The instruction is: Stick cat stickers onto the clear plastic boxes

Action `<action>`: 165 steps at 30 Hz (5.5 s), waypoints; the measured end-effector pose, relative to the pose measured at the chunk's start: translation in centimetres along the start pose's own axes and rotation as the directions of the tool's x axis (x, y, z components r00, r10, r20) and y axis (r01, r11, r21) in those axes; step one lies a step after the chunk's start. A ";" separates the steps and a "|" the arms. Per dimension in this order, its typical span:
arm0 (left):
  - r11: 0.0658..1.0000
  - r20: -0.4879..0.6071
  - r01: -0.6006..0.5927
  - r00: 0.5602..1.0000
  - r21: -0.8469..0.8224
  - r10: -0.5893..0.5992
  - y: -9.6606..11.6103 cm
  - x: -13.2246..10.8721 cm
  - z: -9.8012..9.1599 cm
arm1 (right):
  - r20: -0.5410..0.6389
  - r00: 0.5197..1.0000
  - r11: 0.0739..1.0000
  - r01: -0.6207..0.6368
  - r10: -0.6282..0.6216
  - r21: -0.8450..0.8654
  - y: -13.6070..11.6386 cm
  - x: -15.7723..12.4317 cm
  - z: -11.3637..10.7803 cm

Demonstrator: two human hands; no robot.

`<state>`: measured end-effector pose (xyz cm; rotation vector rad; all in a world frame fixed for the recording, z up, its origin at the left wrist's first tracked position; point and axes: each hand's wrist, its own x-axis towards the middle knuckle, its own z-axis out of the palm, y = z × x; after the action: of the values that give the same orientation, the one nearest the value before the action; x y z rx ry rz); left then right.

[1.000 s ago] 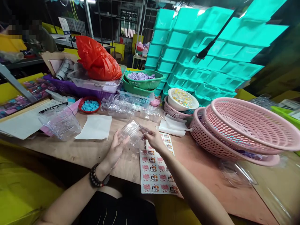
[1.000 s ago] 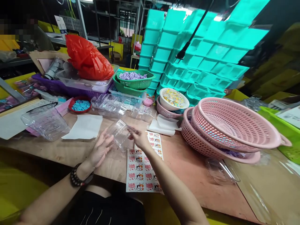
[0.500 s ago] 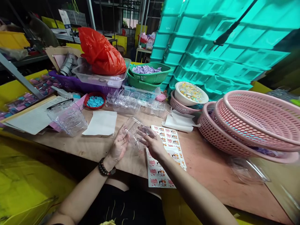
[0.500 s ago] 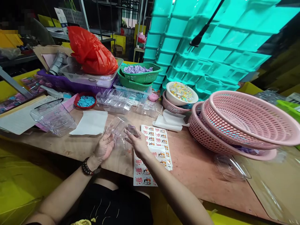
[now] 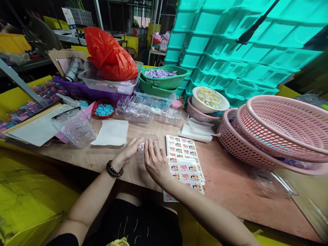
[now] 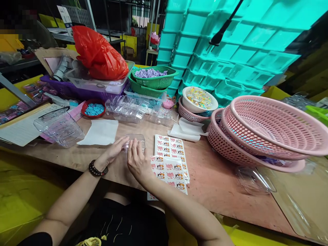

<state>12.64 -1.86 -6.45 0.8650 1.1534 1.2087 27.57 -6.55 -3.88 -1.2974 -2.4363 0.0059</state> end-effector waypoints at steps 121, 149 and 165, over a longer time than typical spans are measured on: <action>0.287 0.730 -0.804 0.594 0.521 0.339 1.5 -9.4 -2.7 | 0.461 0.810 0.670 -0.571 0.363 0.474 2.8 2.1 -6.2; 0.945 0.182 -0.185 0.973 0.269 0.138 1.7 -11.6 -1.8 | 0.641 0.725 0.261 -0.689 0.253 0.676 3.1 -4.2 -8.8; 0.778 0.394 -0.121 0.903 0.616 -0.171 5.0 -10.8 -0.7 | 0.581 0.776 0.273 -0.631 0.247 0.726 2.1 -5.9 -8.3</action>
<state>11.06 -11.57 0.28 1.5357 1.1981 0.5280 34.96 -11.49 1.51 -1.3769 -1.5799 1.6445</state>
